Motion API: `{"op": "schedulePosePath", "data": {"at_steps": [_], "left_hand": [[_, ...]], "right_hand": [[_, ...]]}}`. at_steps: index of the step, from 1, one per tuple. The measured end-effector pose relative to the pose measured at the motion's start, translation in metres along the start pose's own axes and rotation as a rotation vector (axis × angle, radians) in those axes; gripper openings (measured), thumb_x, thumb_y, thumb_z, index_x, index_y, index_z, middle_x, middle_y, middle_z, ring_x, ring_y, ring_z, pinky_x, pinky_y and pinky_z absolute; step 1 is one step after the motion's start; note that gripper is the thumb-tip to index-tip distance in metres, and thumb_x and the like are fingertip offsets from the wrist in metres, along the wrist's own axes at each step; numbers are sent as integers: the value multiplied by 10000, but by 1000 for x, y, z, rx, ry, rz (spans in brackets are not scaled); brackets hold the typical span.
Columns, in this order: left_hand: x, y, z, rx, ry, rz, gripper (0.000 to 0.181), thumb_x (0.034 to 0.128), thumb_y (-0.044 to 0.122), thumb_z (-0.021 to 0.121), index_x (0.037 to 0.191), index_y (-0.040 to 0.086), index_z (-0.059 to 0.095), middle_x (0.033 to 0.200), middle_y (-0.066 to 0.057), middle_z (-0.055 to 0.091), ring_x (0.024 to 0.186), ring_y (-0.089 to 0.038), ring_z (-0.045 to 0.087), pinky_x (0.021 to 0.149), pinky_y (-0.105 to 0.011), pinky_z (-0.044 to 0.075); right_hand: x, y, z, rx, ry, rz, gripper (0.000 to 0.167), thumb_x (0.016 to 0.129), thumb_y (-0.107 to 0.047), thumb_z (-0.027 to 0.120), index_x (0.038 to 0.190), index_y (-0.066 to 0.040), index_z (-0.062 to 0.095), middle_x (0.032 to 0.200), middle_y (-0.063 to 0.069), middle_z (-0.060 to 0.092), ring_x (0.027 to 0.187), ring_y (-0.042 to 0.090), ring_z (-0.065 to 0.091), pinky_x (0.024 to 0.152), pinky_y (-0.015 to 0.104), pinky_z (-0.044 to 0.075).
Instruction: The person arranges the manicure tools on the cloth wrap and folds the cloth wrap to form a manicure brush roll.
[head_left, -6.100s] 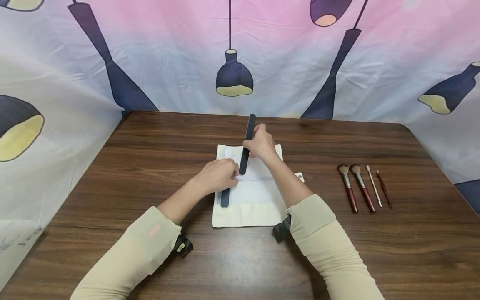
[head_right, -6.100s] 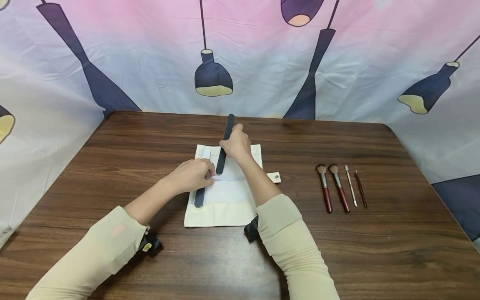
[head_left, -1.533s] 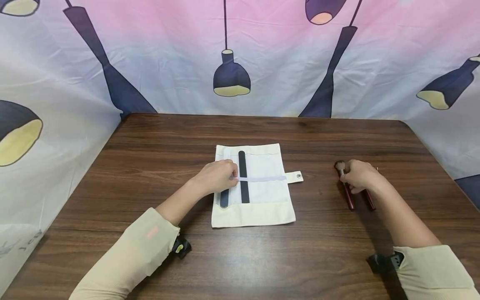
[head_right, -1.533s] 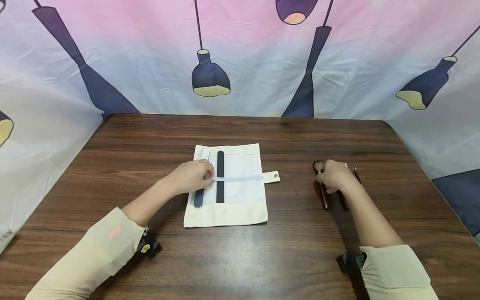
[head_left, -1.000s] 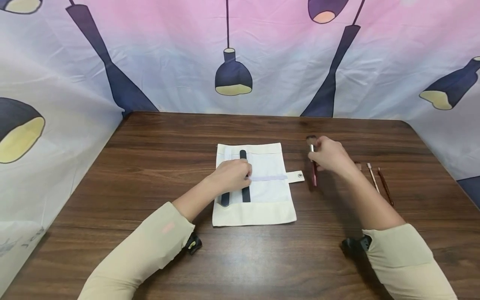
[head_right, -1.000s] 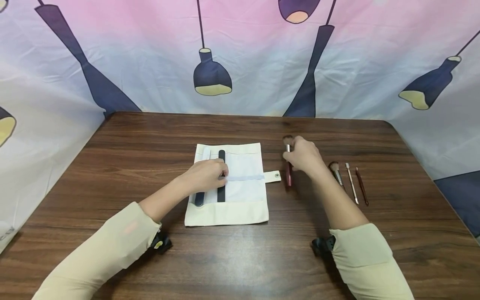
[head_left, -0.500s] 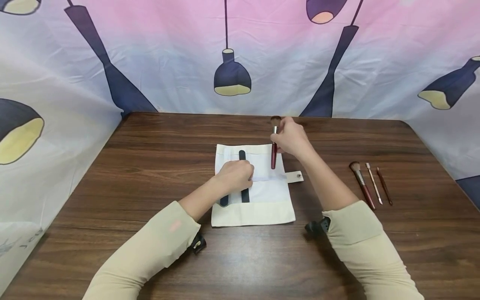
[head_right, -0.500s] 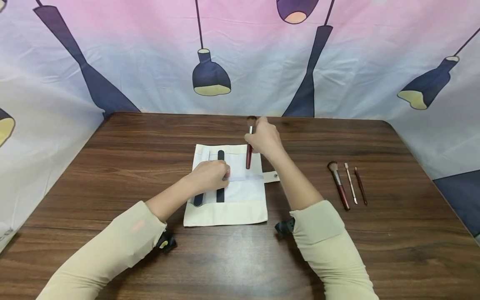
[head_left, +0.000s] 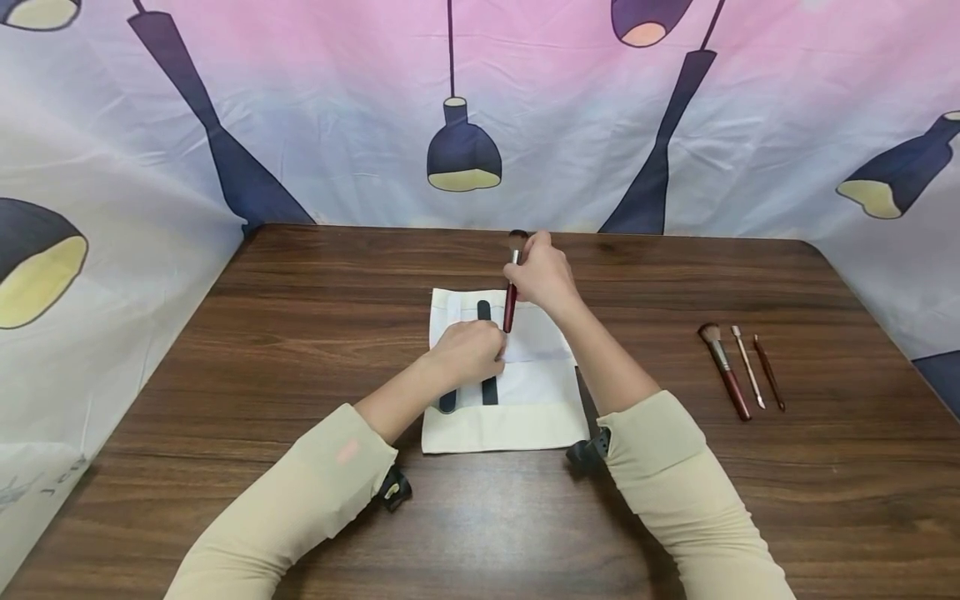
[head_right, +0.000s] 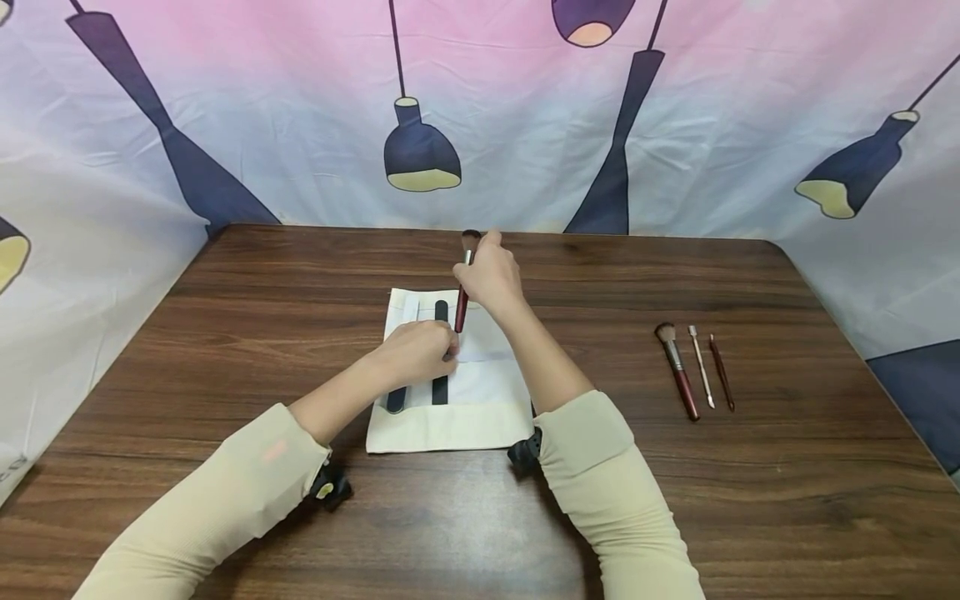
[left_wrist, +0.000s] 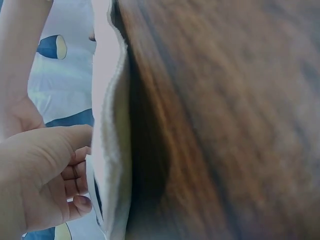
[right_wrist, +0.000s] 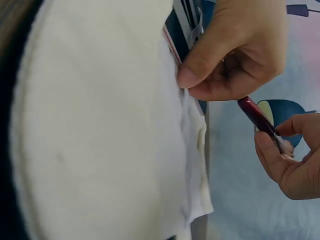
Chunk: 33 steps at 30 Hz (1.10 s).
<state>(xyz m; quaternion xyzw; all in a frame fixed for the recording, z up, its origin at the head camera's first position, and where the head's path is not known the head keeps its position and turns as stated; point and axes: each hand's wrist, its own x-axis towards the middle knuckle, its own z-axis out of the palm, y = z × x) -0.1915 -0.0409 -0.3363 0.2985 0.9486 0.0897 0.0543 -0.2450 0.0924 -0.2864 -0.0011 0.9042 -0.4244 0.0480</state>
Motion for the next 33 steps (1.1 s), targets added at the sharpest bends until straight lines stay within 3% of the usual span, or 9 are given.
{"op": "schedulePosePath", "data": {"at_steps": [4, 12, 21, 24, 27, 29, 31, 33], "left_hand": [[-1, -1, 1, -1, 15, -6, 193, 806, 113, 648, 632, 139, 569, 633, 26, 516, 588, -119, 471, 525, -265, 376], [-2, 0, 0, 15, 35, -6, 211, 803, 123, 654, 620, 137, 551, 658, 25, 511, 597, -120, 475, 544, -276, 397], [-3, 1, -1, 16, 53, -2, 252, 791, 120, 659, 586, 137, 513, 664, 18, 498, 590, -124, 470, 514, -273, 381], [-3, 2, -1, 10, 45, -8, 259, 793, 116, 655, 582, 133, 508, 665, 16, 498, 588, -124, 468, 511, -271, 378], [-2, 2, -1, 9, 40, -10, 272, 796, 116, 653, 576, 135, 495, 669, 13, 497, 586, -123, 461, 508, -270, 376], [-2, 2, -1, 2, 37, -12, 298, 801, 111, 648, 564, 138, 470, 663, 10, 487, 573, -120, 436, 501, -262, 359], [-2, 2, -1, -5, 36, -12, 323, 805, 108, 642, 553, 145, 444, 647, 11, 468, 555, -115, 408, 491, -253, 336], [-2, 1, -1, -16, 39, -11, 338, 811, 107, 637, 547, 150, 430, 639, 12, 457, 547, -110, 390, 486, -242, 318]], "right_hand": [[4, 5, 6, -39, 23, 27, 389, 893, -181, 557, 1189, -43, 346, 882, 151, 589, 689, 234, 659, 659, 314, 503], [9, 18, 20, -93, -24, 47, 393, 906, -184, 554, 1198, -42, 332, 781, 143, 614, 638, 227, 644, 673, 341, 478], [10, 24, 25, -89, -86, 82, 498, 892, -155, 574, 1276, 13, 306, 919, 199, 591, 616, 217, 641, 562, 267, 509], [10, 26, 25, -132, -100, 73, 510, 886, -164, 568, 1280, 47, 324, 885, 173, 581, 618, 207, 618, 562, 262, 500], [9, 28, 25, -212, -139, 45, 334, 877, -175, 544, 1102, 70, 505, 776, 117, 578, 591, 182, 563, 567, 267, 462], [8, 29, 24, -246, -177, 27, 209, 856, -164, 532, 917, 31, 579, 712, 81, 577, 576, 169, 536, 558, 260, 430], [7, 29, 24, -247, -228, 17, 165, 845, -150, 515, 777, -19, 589, 684, 66, 582, 572, 164, 525, 545, 255, 415], [6, 30, 24, -212, -274, 18, 142, 837, -127, 508, 748, -34, 568, 676, 61, 591, 577, 153, 539, 538, 244, 421]]}}
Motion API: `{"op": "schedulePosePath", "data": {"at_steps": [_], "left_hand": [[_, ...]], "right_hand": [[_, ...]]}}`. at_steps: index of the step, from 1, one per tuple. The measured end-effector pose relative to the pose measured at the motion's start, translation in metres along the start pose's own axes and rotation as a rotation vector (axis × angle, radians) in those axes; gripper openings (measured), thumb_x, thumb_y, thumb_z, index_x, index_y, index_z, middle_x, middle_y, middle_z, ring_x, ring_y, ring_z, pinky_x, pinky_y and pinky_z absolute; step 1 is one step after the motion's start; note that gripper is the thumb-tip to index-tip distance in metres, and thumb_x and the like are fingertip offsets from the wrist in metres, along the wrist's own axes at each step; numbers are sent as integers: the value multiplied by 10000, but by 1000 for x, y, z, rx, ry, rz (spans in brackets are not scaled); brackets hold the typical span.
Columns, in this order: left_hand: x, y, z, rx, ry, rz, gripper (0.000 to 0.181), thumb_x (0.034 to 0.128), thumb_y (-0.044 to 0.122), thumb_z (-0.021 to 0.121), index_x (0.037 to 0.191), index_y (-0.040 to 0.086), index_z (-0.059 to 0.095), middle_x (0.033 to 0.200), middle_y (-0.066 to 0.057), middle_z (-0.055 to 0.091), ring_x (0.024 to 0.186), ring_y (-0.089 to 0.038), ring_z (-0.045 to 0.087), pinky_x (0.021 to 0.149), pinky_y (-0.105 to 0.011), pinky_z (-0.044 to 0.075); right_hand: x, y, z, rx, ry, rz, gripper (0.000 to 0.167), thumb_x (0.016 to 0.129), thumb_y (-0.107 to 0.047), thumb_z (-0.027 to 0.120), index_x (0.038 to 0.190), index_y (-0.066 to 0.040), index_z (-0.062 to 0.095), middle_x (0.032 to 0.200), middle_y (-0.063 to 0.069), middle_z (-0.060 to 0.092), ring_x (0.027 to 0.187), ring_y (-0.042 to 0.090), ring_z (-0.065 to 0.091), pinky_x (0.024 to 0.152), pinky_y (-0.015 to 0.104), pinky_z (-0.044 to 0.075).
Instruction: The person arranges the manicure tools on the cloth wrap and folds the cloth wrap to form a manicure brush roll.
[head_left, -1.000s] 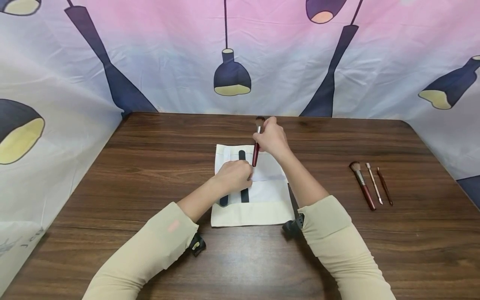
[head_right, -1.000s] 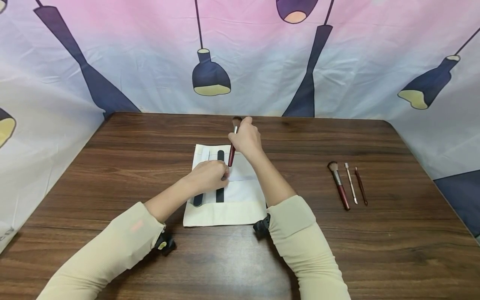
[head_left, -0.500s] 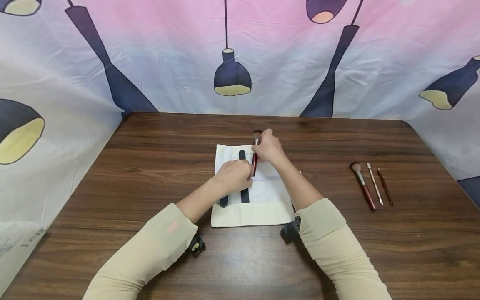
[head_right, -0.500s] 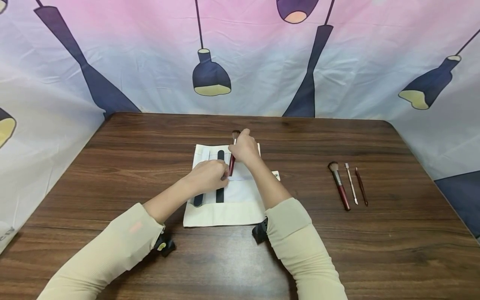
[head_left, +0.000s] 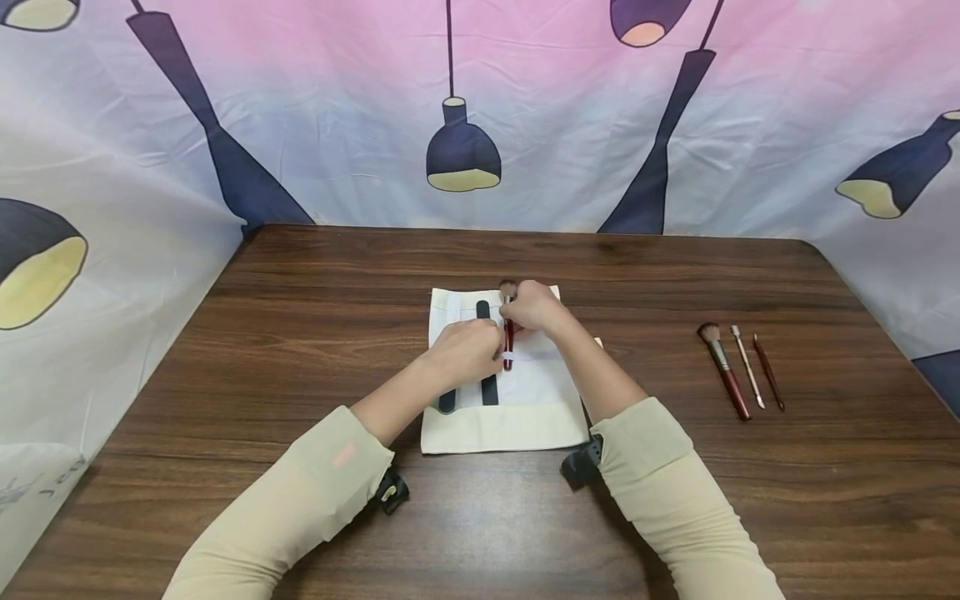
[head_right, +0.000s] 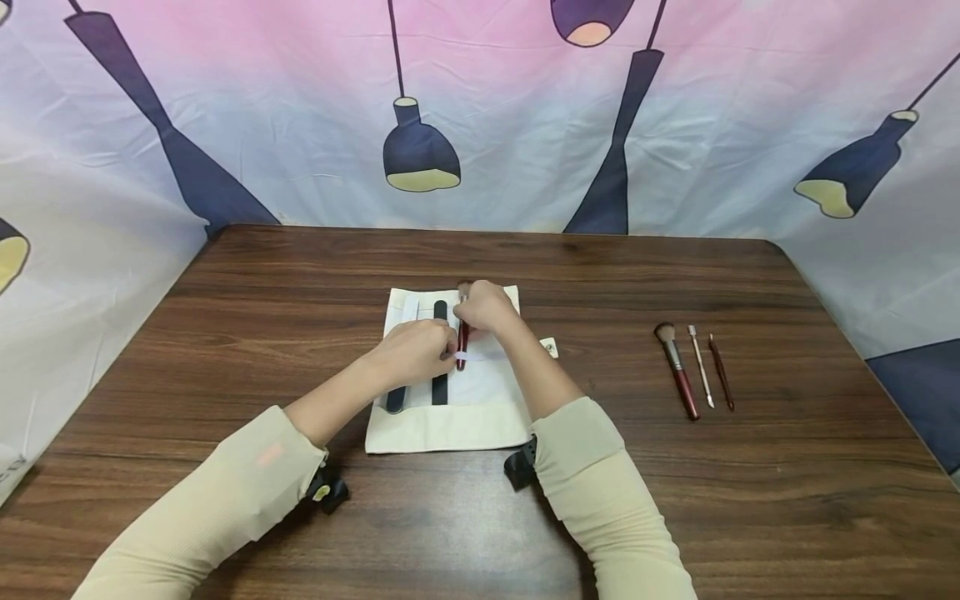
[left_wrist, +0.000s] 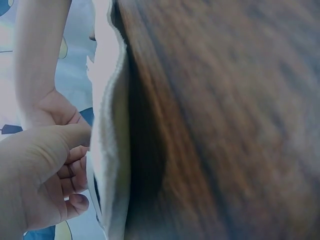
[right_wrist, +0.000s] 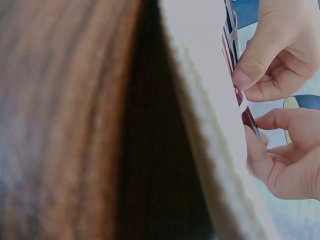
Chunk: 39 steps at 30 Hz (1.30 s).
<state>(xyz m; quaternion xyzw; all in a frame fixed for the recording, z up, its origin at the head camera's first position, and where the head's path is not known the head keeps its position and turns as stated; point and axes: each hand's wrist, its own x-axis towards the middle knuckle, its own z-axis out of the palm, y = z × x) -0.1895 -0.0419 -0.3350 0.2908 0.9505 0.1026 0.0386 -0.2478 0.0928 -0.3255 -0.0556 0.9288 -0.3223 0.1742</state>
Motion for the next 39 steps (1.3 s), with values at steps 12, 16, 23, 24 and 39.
{"op": "schedulePosePath", "data": {"at_steps": [12, 16, 23, 24, 39], "left_hand": [[0, -1, 0, 2, 5, -10, 311, 822, 102, 623, 570, 137, 444, 644, 10, 445, 556, -108, 394, 479, -240, 309], [-1, -1, 0, 20, -2, -14, 320, 827, 118, 629, 552, 137, 467, 668, 6, 475, 572, -114, 423, 490, -248, 332], [-1, 0, -1, 23, -3, -15, 318, 824, 120, 629, 548, 139, 471, 681, 2, 490, 570, -113, 426, 488, -250, 336], [-1, 1, -1, 25, -1, -15, 311, 824, 120, 629, 554, 141, 475, 679, 5, 487, 571, -112, 427, 490, -250, 338], [-1, 0, -1, -3, 3, -30, 256, 822, 117, 623, 583, 137, 532, 658, 16, 484, 576, -114, 444, 483, -242, 338]], "right_hand": [[-2, 2, 1, 254, -150, 60, 158, 845, -70, 476, 876, 60, 561, 734, 152, 613, 605, 194, 620, 574, 289, 518], [1, 2, 3, 249, -135, 78, 187, 903, -120, 497, 886, 55, 558, 725, 148, 610, 591, 182, 620, 583, 289, 523], [0, 2, 5, 237, -107, 61, 202, 945, -156, 485, 901, 31, 546, 646, 113, 575, 506, 147, 578, 515, 265, 506], [-1, 2, 4, 226, -105, 59, 196, 940, -153, 495, 891, 28, 549, 640, 109, 573, 501, 144, 575, 512, 264, 505], [-14, 1, 1, -146, -129, 8, 355, 874, -221, 566, 570, -120, 411, 491, -27, 389, 439, 79, 378, 455, 206, 334]]}}
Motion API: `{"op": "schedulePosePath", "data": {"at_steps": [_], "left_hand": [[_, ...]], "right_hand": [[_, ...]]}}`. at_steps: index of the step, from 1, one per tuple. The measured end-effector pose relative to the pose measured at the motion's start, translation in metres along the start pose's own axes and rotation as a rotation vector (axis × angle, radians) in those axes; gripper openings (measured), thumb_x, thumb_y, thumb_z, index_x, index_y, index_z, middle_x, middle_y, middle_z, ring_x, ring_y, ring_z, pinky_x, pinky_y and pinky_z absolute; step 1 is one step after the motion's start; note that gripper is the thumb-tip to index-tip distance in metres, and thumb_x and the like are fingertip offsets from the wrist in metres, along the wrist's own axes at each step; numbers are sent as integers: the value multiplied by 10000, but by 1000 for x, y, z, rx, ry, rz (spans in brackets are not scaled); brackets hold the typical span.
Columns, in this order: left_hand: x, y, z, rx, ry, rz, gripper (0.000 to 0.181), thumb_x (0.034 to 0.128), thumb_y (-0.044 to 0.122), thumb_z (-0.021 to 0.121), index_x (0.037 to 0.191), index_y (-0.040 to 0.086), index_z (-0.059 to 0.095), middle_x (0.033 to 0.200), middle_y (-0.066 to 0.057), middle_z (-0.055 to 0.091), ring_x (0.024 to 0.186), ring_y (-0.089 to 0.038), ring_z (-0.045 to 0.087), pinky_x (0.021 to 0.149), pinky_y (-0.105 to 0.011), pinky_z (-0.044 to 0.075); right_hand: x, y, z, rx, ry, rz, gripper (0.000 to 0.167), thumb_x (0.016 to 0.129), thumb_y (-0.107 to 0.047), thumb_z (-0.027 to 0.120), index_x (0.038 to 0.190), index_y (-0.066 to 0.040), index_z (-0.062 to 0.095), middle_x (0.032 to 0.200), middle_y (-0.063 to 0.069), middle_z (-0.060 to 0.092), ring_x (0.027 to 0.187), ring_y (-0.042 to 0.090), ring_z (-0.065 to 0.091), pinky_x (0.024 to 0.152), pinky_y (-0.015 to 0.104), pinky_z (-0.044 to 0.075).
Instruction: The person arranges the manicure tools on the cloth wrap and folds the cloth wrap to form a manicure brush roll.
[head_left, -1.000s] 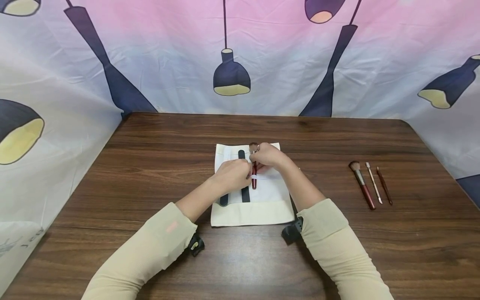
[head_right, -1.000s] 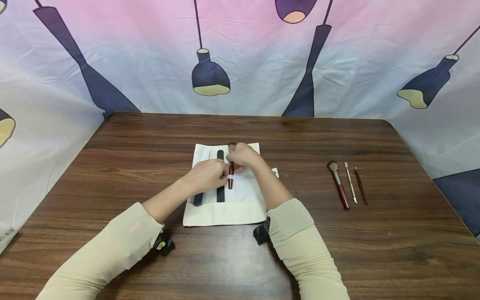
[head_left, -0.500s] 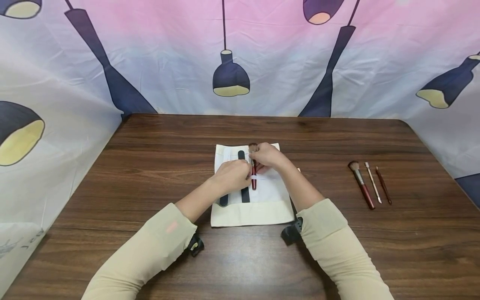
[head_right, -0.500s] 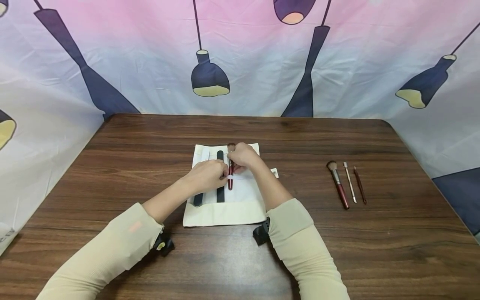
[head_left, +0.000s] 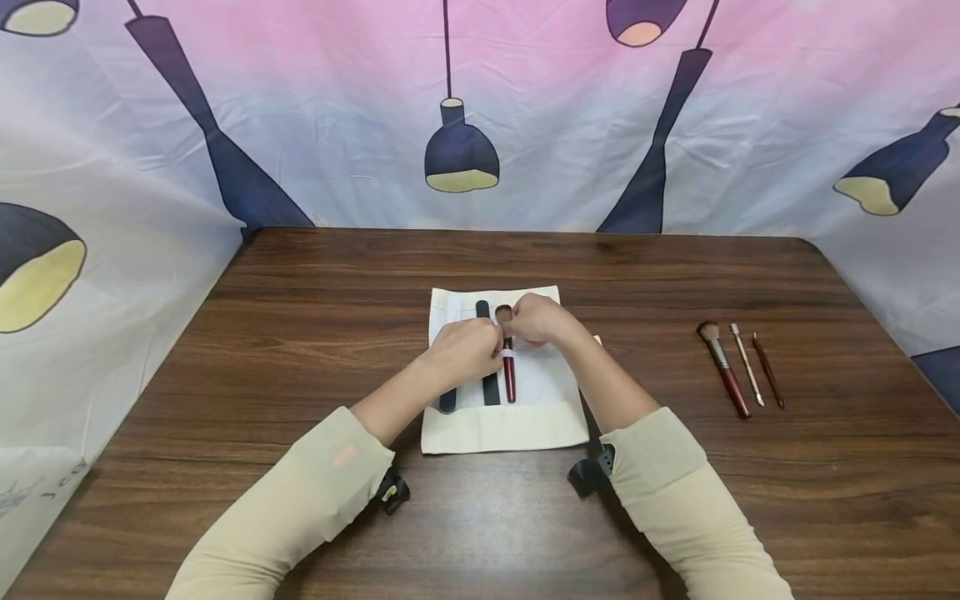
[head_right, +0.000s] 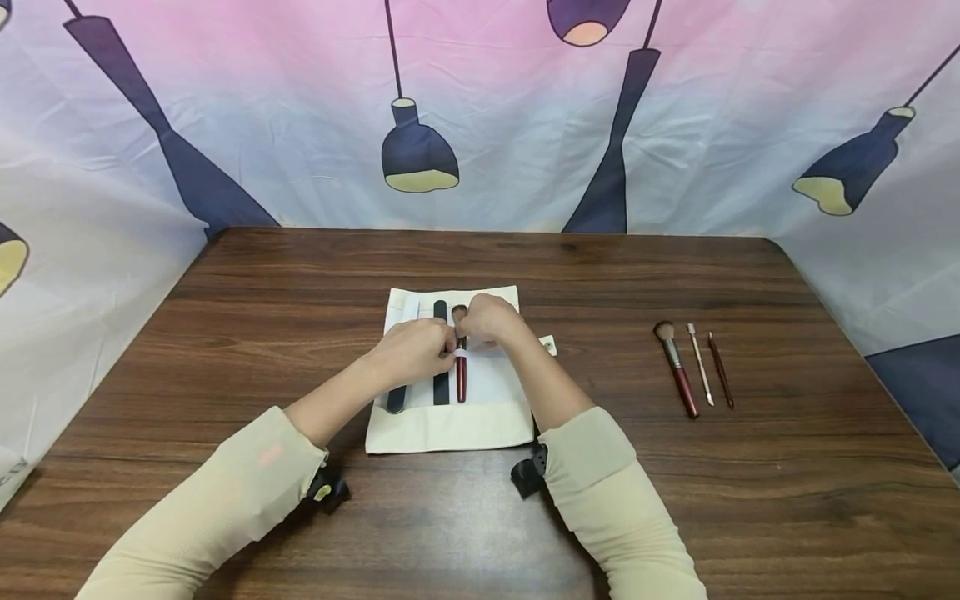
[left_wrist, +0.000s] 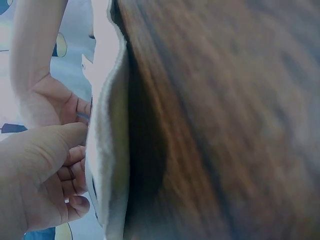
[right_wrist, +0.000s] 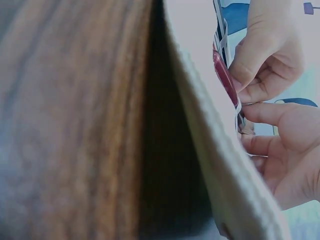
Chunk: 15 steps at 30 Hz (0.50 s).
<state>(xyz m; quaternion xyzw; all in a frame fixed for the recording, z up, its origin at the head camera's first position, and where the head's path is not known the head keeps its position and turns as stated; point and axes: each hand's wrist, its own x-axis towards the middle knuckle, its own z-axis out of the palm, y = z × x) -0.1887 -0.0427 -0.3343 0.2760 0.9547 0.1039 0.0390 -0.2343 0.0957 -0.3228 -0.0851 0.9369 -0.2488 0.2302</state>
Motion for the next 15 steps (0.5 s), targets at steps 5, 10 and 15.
{"op": "schedulePosePath", "data": {"at_steps": [5, 10, 15], "left_hand": [[0, -1, 0, 6, -5, -10, 197, 824, 129, 621, 630, 132, 587, 698, 17, 515, 600, -118, 470, 504, -256, 372], [0, -2, 2, -1, -7, 2, 162, 832, 136, 624, 670, 131, 625, 729, 25, 540, 608, -108, 473, 517, -249, 386], [1, -3, 3, -18, -10, 10, 247, 845, 136, 618, 602, 128, 571, 671, 22, 501, 573, -104, 432, 489, -244, 327]], "right_hand": [[-3, 0, 0, -53, -9, -6, 406, 858, -260, 576, 531, -145, 365, 477, -50, 320, 426, 73, 326, 440, 218, 275], [-5, 0, 0, -77, 8, -16, 407, 829, -244, 593, 502, -150, 369, 474, -51, 311, 456, 92, 325, 460, 232, 279], [-12, 7, -7, -101, 65, -43, 356, 836, -318, 615, 567, -132, 475, 535, -43, 391, 517, 115, 369, 497, 251, 316]]}}
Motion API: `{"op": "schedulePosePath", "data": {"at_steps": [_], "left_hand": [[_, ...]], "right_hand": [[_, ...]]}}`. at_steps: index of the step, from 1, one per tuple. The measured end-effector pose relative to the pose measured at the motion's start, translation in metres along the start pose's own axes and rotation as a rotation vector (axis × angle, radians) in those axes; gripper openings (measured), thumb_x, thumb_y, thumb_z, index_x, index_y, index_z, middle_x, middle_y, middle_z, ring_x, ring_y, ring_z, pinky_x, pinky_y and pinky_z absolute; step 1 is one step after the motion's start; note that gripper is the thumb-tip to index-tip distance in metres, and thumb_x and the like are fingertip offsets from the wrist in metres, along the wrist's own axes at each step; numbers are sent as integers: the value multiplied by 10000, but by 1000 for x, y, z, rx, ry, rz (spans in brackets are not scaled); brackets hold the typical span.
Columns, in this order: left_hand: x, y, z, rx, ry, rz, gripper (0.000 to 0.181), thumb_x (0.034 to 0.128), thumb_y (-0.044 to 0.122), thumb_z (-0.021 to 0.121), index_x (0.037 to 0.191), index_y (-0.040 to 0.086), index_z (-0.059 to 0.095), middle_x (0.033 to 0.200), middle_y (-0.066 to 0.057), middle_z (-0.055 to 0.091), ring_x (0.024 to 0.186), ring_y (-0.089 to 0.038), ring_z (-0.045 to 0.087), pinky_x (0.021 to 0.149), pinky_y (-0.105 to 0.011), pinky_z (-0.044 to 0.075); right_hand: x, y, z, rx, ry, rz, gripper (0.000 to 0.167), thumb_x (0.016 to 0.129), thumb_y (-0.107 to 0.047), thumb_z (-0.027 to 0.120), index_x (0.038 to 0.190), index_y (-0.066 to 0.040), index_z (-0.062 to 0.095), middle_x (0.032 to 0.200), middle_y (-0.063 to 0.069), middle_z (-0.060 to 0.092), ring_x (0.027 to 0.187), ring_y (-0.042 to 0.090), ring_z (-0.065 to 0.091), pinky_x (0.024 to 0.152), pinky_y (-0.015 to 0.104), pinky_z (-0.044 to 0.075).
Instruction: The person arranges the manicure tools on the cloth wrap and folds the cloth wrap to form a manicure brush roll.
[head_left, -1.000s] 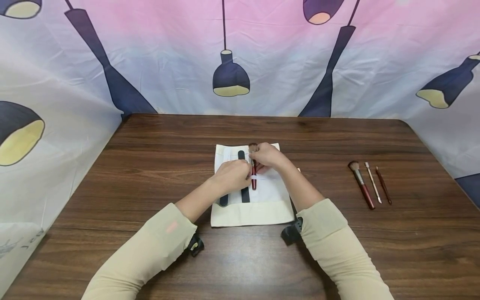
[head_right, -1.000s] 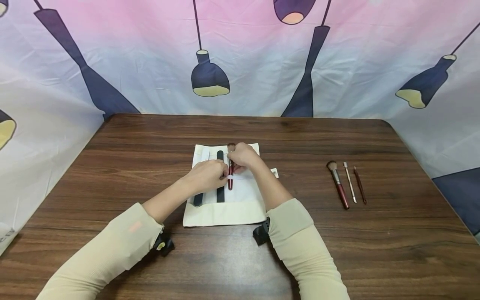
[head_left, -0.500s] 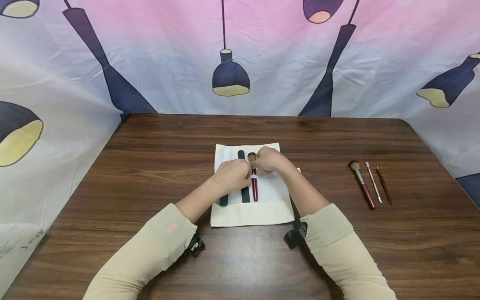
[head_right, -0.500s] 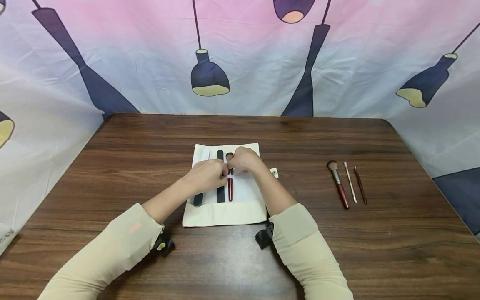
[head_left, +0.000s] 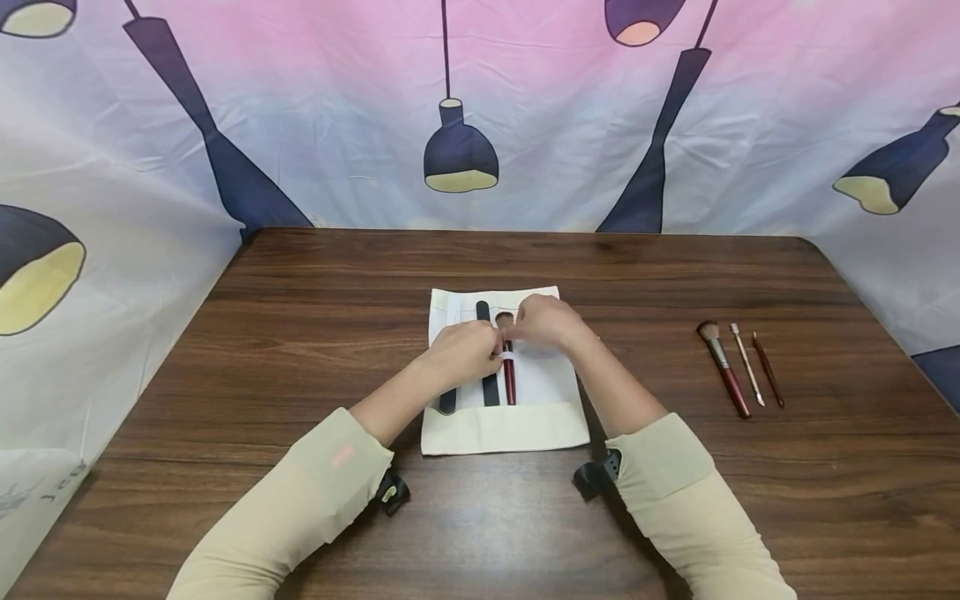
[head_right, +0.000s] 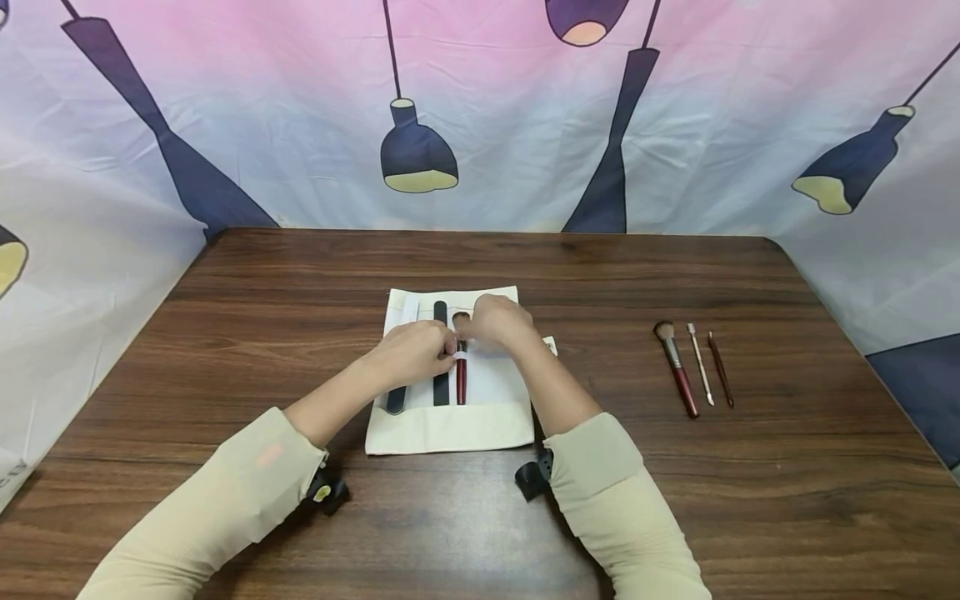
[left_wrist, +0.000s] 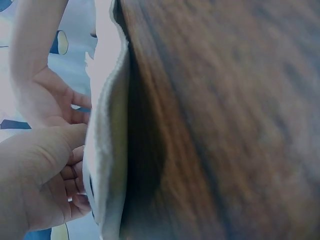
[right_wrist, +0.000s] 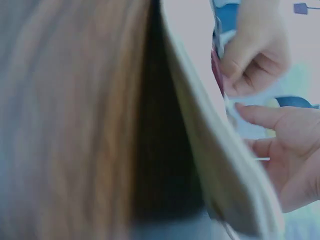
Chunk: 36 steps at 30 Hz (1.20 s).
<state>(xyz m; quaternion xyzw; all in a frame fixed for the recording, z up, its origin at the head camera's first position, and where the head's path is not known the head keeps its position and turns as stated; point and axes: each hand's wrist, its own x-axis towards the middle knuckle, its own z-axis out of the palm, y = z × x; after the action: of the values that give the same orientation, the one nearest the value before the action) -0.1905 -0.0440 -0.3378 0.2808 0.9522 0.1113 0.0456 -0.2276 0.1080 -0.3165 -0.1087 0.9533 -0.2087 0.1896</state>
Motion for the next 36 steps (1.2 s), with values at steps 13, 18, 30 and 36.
{"op": "schedulePosePath", "data": {"at_steps": [13, 18, 30, 36], "left_hand": [[-1, -1, -1, 22, 4, 5, 244, 861, 149, 608, 621, 144, 564, 658, 19, 491, 589, -117, 456, 521, -253, 352], [-1, -1, -1, 20, 2, 5, 241, 861, 151, 611, 624, 147, 566, 667, 25, 494, 598, -116, 464, 530, -254, 360], [1, -1, 2, 17, 4, 1, 204, 860, 151, 608, 657, 141, 589, 648, 28, 494, 597, -114, 465, 539, -260, 367], [1, -1, 2, 17, 2, -9, 175, 863, 158, 606, 689, 138, 608, 665, 30, 507, 611, -112, 472, 554, -264, 382]], "right_hand": [[-69, 73, -61, 27, 154, 21, 385, 879, -417, 568, 1009, -55, 588, 925, 101, 572, 769, 246, 496, 661, 374, 389], [-91, 112, -77, -17, 155, 80, 498, 875, -476, 544, 1068, -18, 572, 1023, 190, 571, 870, 337, 512, 695, 440, 401], [-102, 177, -83, 27, 15, 251, 575, 921, -330, 512, 1230, 140, 396, 977, 269, 572, 790, 315, 599, 618, 392, 466], [-98, 185, -76, 34, 25, 257, 536, 909, -269, 536, 1206, 156, 402, 988, 289, 566, 765, 299, 620, 621, 397, 483]]}}
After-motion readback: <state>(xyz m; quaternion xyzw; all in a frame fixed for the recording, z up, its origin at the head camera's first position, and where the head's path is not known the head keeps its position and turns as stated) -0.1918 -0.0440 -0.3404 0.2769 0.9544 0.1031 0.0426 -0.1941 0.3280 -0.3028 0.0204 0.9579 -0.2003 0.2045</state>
